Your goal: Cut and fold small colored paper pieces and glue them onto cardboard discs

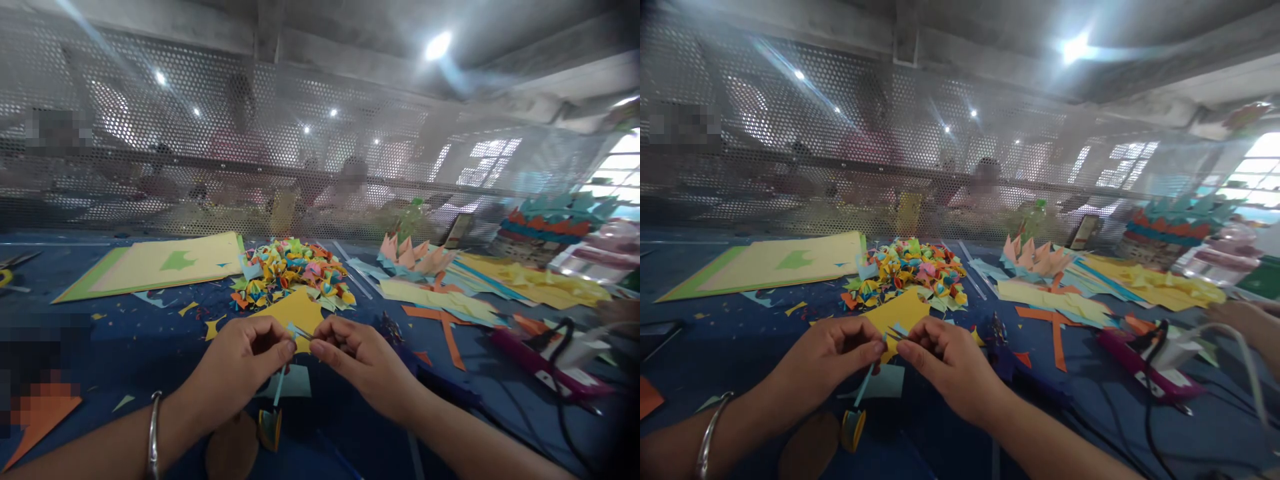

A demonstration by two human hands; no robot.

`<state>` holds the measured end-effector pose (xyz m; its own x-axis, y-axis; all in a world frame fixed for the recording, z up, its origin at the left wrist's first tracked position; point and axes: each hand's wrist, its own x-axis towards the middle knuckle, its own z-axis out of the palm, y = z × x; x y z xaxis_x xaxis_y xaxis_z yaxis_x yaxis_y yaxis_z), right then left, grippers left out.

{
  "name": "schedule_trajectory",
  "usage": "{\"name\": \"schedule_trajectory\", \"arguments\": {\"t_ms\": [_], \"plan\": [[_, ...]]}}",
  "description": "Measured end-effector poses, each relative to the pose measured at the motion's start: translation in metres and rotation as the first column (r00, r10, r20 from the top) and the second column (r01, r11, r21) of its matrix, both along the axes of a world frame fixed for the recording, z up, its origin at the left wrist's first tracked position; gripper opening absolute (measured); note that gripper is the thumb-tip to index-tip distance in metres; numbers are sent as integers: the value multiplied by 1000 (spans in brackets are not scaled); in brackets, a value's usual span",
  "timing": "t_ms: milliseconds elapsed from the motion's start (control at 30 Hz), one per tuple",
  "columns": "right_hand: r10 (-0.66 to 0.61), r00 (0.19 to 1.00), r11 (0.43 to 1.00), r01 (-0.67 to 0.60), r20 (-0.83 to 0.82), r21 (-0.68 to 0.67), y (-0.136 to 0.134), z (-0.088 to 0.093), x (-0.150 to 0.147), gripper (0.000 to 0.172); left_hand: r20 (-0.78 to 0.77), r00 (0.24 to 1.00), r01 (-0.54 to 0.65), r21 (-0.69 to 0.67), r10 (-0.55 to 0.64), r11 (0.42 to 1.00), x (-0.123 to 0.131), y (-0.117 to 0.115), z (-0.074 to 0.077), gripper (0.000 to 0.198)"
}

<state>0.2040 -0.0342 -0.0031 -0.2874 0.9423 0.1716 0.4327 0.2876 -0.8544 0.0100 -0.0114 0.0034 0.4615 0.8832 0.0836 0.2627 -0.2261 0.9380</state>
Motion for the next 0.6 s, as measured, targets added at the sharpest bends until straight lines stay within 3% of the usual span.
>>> {"name": "schedule_trajectory", "arguments": {"t_ms": [600], "plan": [[-10,997,998,5,82,64,-2,0,2,29,-29,999,11,-56,-13,998,1,-3,1,19]]}}
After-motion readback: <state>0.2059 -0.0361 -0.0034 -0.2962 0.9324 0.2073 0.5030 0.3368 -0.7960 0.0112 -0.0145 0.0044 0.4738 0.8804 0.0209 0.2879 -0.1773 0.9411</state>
